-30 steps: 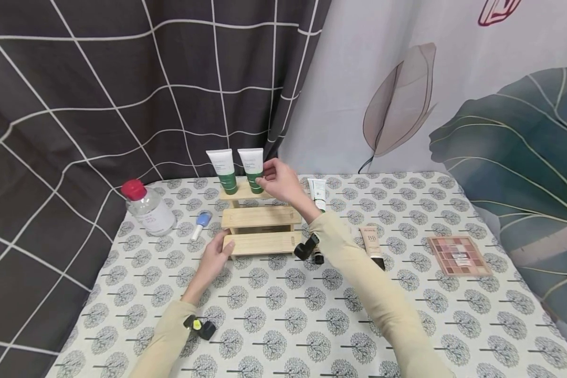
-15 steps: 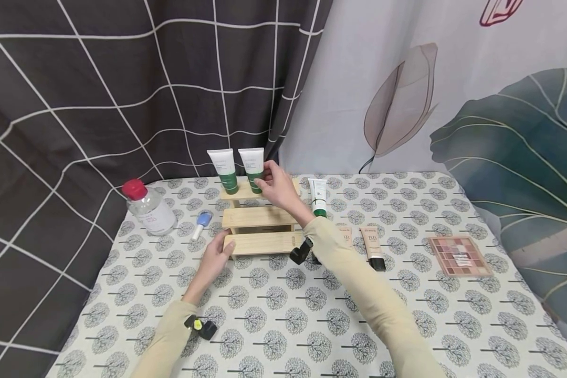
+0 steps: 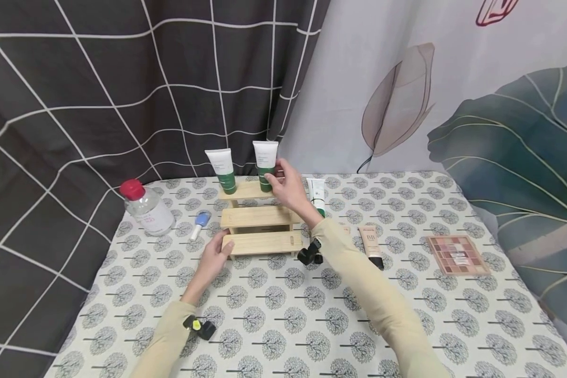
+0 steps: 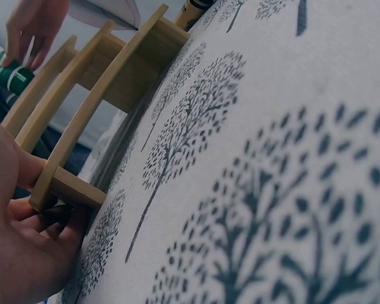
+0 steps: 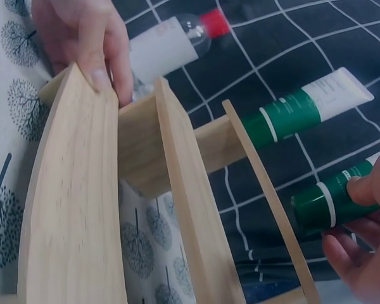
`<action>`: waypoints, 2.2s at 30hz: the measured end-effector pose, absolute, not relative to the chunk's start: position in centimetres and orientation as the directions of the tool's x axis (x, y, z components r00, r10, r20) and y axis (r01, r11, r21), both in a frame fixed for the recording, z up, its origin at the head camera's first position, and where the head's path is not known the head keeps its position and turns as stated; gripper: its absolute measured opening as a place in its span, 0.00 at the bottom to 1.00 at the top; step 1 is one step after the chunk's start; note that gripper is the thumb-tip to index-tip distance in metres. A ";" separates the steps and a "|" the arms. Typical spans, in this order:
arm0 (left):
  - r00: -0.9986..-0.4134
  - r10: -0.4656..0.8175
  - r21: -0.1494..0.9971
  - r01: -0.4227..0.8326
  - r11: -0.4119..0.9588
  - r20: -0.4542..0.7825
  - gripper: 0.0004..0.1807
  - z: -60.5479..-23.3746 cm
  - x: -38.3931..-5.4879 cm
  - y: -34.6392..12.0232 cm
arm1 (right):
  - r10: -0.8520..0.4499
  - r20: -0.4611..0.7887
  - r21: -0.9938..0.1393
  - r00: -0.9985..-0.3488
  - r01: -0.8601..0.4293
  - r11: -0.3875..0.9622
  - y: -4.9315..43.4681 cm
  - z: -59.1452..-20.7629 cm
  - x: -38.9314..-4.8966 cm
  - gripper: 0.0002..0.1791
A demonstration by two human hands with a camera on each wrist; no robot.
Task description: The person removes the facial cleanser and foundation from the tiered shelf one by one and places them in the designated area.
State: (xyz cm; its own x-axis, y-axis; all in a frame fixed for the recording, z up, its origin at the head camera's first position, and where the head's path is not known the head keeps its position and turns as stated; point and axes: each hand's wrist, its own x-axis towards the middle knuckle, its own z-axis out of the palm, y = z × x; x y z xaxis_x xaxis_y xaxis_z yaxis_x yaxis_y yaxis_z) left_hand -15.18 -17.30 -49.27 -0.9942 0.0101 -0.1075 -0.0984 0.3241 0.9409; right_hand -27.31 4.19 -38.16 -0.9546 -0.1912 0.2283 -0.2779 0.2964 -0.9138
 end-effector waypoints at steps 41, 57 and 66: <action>-0.993 0.013 0.937 -0.105 0.333 -0.116 0.31 -49.7 -15.5 -17.5 | 0.002 0.228 -0.918 -0.974 -0.214 0.334 13.5 -40.0 -28.2 0.21; -0.990 0.022 0.941 -0.124 0.316 -0.138 0.31 -49.5 -15.4 -17.3 | 0.041 0.121 -0.909 -0.992 -0.094 0.406 17.4 -42.3 -28.6 0.21; -0.991 0.017 0.943 -0.121 0.311 -0.133 0.31 -49.4 -15.4 -17.4 | 0.102 0.010 -0.898 -0.995 0.036 0.438 19.1 -43.9 -28.9 0.26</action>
State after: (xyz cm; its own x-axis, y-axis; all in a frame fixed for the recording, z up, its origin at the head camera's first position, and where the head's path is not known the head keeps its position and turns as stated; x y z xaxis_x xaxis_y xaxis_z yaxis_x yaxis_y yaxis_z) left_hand -15.44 -17.37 -49.41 -0.9909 0.0175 -0.1334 -0.1214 0.3110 0.9426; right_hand -28.91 19.13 -43.94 -0.9948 0.1019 0.0096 0.0362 0.4381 -0.8982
